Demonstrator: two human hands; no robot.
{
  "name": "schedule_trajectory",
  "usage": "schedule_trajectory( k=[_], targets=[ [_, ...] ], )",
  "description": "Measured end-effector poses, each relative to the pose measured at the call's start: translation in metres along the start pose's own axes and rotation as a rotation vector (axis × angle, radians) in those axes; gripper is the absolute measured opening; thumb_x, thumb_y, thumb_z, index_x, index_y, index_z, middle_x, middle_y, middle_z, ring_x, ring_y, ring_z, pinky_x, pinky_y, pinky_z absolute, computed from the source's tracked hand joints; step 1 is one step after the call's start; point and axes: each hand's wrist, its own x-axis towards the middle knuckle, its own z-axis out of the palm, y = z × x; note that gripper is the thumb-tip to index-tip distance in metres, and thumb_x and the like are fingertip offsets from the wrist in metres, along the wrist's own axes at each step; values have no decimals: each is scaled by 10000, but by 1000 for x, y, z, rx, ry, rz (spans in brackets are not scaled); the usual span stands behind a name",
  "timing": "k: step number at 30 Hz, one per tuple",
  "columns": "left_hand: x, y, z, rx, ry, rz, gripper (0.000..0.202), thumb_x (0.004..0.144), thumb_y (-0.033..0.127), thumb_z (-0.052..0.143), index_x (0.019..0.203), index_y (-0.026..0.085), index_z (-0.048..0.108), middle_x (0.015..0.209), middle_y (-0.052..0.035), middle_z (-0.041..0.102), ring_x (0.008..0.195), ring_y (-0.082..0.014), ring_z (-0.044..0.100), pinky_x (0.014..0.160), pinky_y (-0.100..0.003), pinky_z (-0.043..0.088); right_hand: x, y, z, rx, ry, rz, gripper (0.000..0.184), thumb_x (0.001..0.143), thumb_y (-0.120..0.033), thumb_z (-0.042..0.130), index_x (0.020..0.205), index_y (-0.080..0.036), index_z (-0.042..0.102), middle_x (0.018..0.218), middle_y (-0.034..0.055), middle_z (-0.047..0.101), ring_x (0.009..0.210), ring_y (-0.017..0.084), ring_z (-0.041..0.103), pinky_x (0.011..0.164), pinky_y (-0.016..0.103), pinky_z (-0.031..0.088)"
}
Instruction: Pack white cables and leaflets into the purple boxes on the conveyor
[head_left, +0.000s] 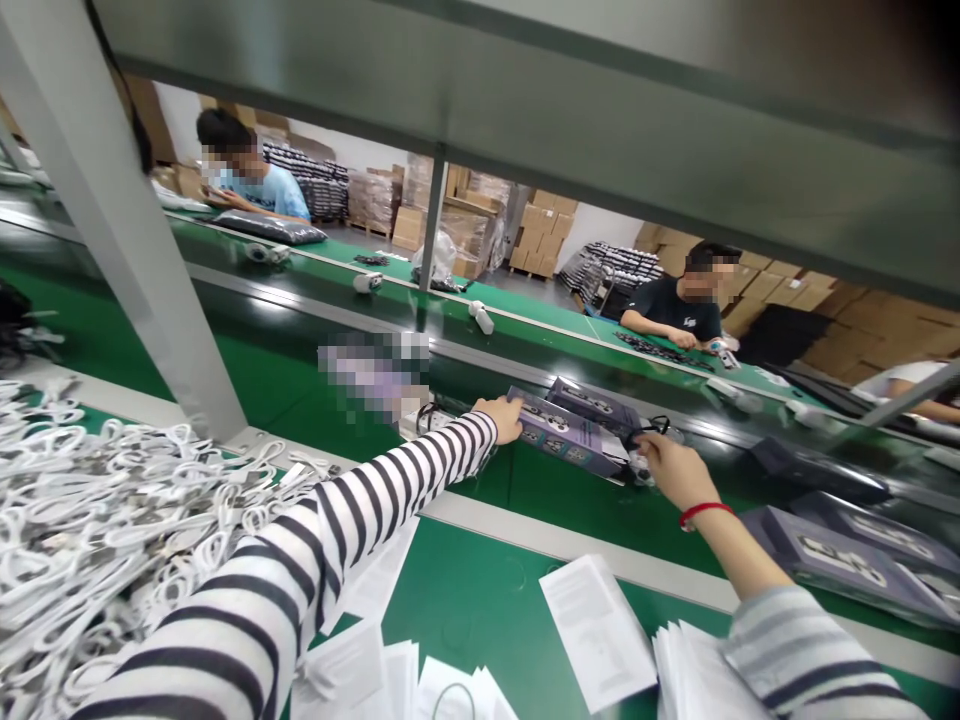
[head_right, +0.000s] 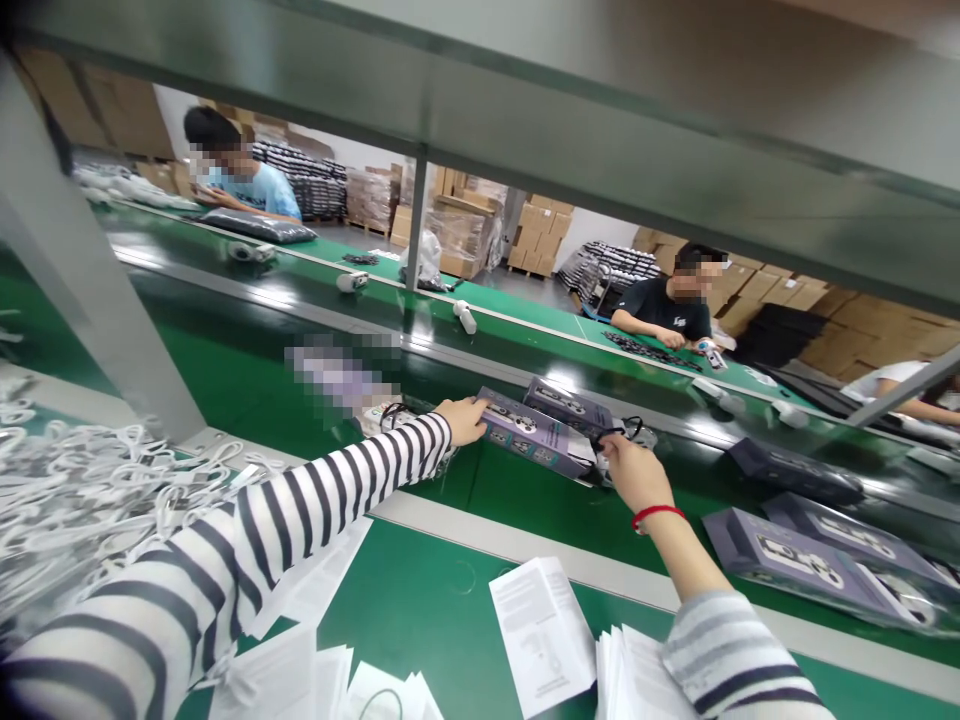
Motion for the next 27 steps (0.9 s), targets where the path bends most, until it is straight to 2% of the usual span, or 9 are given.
schedule_trajectory(
  k=[3, 6, 10, 12, 16, 19, 22, 24, 27],
  targets=[
    [3, 4, -1, -7, -10, 11, 483, 878, 350, 374, 1336, 197, 355, 1291, -137, 510, 1111, -277, 554, 920, -456, 430, 15, -6, -15, 75, -209, -131, 318, 869, -307, 434, 1077, -236, 664, 925, 25, 724, 838, 184, 667, 721, 242, 501],
    [7, 7, -1, -13, -22, 19, 480, 881, 357, 370, 1334, 199, 354, 1284, -133, 521, 1115, -267, 554, 922, -440, 431, 30, 2, -38, 37, -362, -198, 344, 834, -424, 496, 1082, -274, 681, 1014, 4, 716, 855, 191, 670, 670, 235, 516],
    [10, 12, 2, -25, -32, 39, 487, 880, 367, 372, 1334, 192, 357, 1232, -139, 559, 1085, -276, 572, 895, -436, 444, 39, 28, -69, -199, -189, -94, 416, 827, -383, 479, 1140, -174, 659, 1089, 115, 685, 982, 301, 633, 821, 367, 486],
    [11, 15, 4, -29, -28, 50, 486, 882, 378, 370, 1331, 192, 361, 1217, -141, 568, 1070, -281, 579, 889, -441, 442, 36, 38, -73, -244, -139, -38, 439, 818, -330, 470, 1166, -119, 635, 1080, 172, 676, 993, 349, 620, 831, 425, 469],
    [12, 22, 5, -21, 8, 65, 463, 878, 357, 369, 1305, 180, 393, 1202, -145, 580, 1089, -298, 561, 924, -477, 394, 20, 39, -48, -205, -162, -143, 417, 871, -332, 398, 1176, -162, 624, 1098, 117, 680, 1021, 282, 622, 869, 351, 459],
    [13, 26, 4, -17, 21, 81, 457, 876, 352, 371, 1307, 200, 388, 1208, -130, 583, 1099, -290, 555, 939, -481, 374, 7, 29, -19, -154, -218, -250, 402, 904, -396, 356, 1052, -211, 680, 1041, 76, 704, 981, 250, 640, 849, 314, 467],
    [15, 28, 2, -17, 1, 103, 466, 878, 366, 369, 1320, 216, 374, 1223, -126, 579, 1091, -290, 561, 922, -481, 385, 2, 25, -4, -133, -218, -286, 384, 894, -404, 374, 964, -212, 699, 999, 74, 712, 935, 255, 649, 836, 326, 466],
    [16, 28, 3, -16, -13, 115, 467, 877, 364, 370, 1317, 211, 382, 1230, -133, 576, 1091, -296, 561, 916, -483, 387, 4, 34, -7, -131, -172, -256, 367, 873, -403, 410, 1010, -209, 690, 1071, 86, 691, 980, 269, 633, 865, 342, 452],
    [15, 30, 4, -21, -13, 132, 462, 878, 341, 366, 1321, 213, 379, 1250, -132, 566, 1108, -295, 550, 928, -487, 370, 9, 63, -18, -96, 21, -39, 438, 842, -460, 435, 1071, -171, 672, 1056, 145, 684, 985, 314, 630, 848, 391, 464]
  ],
)
